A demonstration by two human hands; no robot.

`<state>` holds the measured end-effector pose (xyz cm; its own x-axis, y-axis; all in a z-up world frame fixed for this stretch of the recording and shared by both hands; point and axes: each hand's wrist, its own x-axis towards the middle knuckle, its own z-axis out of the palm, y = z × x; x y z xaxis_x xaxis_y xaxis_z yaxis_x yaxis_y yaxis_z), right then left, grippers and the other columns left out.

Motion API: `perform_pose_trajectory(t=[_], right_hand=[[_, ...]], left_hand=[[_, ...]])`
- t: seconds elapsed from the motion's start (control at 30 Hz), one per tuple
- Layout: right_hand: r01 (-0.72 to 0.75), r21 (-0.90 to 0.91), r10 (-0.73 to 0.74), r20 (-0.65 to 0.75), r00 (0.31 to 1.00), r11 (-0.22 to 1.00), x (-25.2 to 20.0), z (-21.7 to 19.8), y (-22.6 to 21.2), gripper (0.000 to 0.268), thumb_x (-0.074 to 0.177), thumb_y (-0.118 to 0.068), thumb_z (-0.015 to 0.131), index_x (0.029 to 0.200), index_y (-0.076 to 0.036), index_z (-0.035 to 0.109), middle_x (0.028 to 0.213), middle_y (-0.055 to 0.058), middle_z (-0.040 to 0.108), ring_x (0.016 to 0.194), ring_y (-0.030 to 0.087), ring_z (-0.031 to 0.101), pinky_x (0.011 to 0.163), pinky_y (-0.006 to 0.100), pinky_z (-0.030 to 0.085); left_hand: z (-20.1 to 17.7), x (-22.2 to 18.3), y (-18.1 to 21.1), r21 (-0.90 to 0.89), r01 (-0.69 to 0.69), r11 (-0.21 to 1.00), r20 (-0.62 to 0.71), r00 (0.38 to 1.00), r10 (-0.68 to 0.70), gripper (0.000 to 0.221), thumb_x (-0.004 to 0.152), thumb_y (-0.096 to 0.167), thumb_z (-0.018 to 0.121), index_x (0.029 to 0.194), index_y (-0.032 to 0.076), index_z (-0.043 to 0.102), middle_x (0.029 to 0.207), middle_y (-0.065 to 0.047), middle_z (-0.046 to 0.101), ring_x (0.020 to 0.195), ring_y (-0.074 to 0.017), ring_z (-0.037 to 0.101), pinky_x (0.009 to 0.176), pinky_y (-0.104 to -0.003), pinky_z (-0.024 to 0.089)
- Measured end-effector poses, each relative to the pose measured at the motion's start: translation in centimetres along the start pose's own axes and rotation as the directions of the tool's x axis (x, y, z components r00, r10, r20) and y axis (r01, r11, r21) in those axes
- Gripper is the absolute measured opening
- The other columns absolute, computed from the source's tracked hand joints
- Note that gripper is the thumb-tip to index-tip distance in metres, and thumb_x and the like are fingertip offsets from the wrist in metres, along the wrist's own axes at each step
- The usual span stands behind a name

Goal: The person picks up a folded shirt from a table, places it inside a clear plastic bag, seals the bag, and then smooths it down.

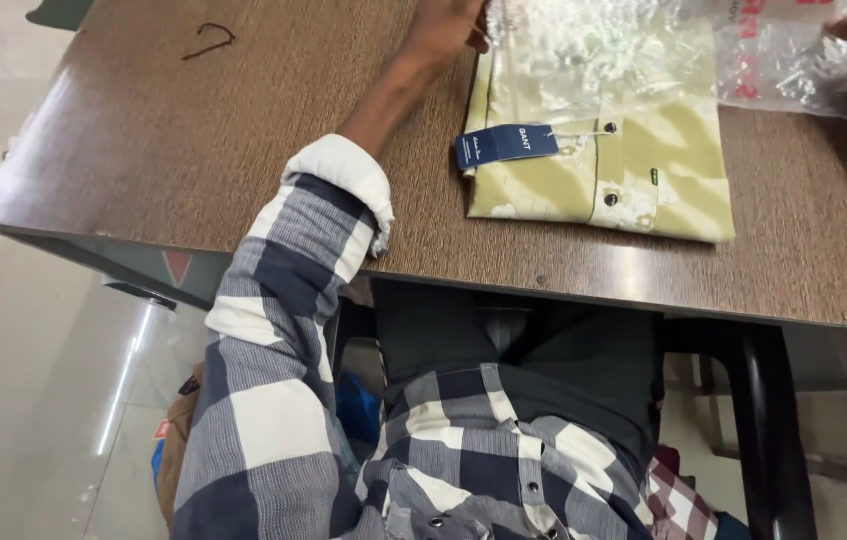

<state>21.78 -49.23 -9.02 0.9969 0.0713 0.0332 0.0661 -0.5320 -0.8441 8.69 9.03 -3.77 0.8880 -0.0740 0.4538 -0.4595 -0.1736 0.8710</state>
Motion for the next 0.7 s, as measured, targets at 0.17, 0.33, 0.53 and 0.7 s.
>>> perform_pose_trajectory(t=[0.17, 0.33, 0.53, 0.7], right_hand=[[-0.049, 0.086, 0.044, 0.056, 0.997, 0.995, -1.4, -0.6, -3.4, 0.038, 0.116, -0.033, 0.055, 0.137, -0.002, 0.061, 0.1, 0.013, 0.069, 0.085, 0.019, 0.074, 0.071, 0.029, 0.064], [0.212, 0.154, -0.227, 0.088, 0.97, 0.965, 0.9, -2.1, 0.4, 0.033, 0.114, -0.02, 0.053, 0.132, 0.008, 0.056, 0.115, 0.021, 0.06, 0.091, 0.023, 0.069, 0.072, 0.033, 0.06], [0.246, 0.236, -0.283, 0.137, 0.949, 0.94, 2.7, -2.8, 2.7, 0.028, 0.115, -0.014, 0.046, 0.134, 0.006, 0.051, 0.121, 0.024, 0.058, 0.096, 0.021, 0.067, 0.084, 0.037, 0.064], [0.421, 0.045, -0.423, 0.127, 0.897, 0.906, 3.0, -3.0, 3.2, 0.025, 0.116, -0.017, 0.048, 0.131, 0.004, 0.052, 0.123, 0.022, 0.059, 0.102, 0.022, 0.066, 0.088, 0.037, 0.064]], left_hand=[[-0.4, -1.8, 4.6, 0.082, 0.188, 0.979, -0.092, 0.979, -0.181, 0.034, 0.104, 0.033, 0.063, 0.087, 0.004, 0.072, 0.073, 0.002, 0.074, 0.063, -0.0079, 0.071, 0.06, -0.027, 0.059], [0.0, -1.9, 5.2, 0.349, 0.209, 0.913, -0.138, 0.976, -0.17, 0.022, 0.093, 0.032, 0.074, 0.09, 0.01, 0.075, 0.076, -0.001, 0.077, 0.062, -0.0076, 0.069, 0.059, -0.029, 0.056], [-0.3, -1.9, 4.3, 0.636, -0.035, 0.771, -0.082, 0.99, 0.112, 0.036, 0.083, 0.031, 0.087, 0.095, 0.001, 0.072, 0.083, -0.013, 0.076, 0.074, -0.0222, 0.075, 0.069, -0.039, 0.058], [-0.7, -2.0, 3.9, 0.619, -0.127, 0.775, -0.08, 0.972, 0.223, 0.027, 0.092, 0.023, 0.078, 0.103, 0.0, 0.071, 0.091, -0.014, 0.076, 0.081, -0.0258, 0.075, 0.071, -0.041, 0.058]])
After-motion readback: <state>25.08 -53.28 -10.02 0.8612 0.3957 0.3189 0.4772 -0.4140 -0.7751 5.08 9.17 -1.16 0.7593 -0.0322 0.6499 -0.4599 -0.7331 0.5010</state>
